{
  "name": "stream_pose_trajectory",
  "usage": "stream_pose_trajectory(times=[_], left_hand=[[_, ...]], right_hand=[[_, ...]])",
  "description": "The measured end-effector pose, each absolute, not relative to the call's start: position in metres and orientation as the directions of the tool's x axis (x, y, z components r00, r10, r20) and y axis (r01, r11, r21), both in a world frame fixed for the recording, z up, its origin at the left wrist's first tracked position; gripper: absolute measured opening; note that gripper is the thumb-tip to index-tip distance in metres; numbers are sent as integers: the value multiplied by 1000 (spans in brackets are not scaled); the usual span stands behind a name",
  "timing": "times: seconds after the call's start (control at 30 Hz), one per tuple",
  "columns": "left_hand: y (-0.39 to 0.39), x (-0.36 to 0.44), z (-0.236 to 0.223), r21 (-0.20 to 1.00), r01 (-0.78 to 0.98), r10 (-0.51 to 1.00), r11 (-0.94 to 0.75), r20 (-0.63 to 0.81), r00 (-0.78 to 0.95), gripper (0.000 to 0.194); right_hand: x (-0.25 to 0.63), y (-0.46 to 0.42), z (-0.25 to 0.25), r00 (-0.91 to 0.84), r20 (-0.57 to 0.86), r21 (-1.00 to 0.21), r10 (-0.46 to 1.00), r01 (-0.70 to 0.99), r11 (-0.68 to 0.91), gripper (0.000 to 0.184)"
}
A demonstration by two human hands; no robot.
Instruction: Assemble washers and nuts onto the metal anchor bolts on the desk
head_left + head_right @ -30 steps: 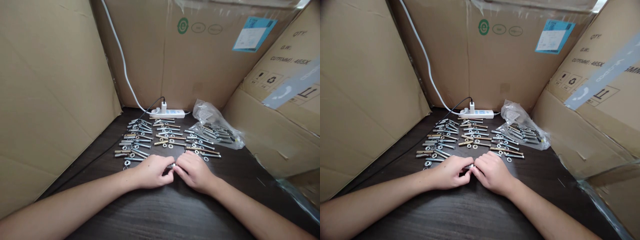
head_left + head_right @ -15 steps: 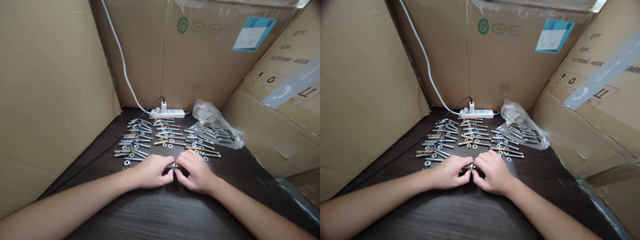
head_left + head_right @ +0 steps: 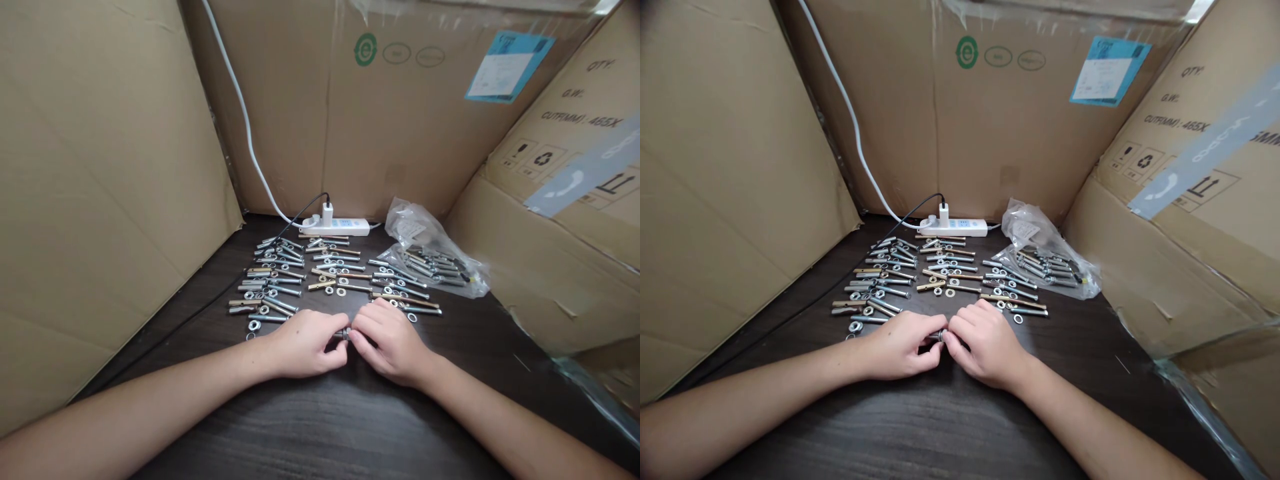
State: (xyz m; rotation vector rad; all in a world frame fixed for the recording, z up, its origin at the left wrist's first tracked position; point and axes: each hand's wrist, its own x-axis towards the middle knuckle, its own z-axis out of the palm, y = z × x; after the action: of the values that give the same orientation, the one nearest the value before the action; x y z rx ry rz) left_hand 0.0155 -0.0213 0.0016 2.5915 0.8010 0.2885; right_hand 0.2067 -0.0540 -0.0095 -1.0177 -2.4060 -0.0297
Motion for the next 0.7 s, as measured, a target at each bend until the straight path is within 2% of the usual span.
stream_pose_trajectory(times=[0.23, 0.53, 0.7], left_hand=[[-21, 15, 3, 466, 502, 589, -729, 53, 806, 10], [-20, 15, 1, 458, 504, 592, -732, 64, 803, 8], [-21, 15, 2, 457, 499, 587, -737, 64, 807, 8]], right_hand=[[207, -56, -8, -570, 484, -217, 664, 657, 722, 16], [208, -53, -13, -588, 468, -194, 660, 660, 725, 27], [209, -53, -14, -584, 464, -202, 666, 663, 721, 27]])
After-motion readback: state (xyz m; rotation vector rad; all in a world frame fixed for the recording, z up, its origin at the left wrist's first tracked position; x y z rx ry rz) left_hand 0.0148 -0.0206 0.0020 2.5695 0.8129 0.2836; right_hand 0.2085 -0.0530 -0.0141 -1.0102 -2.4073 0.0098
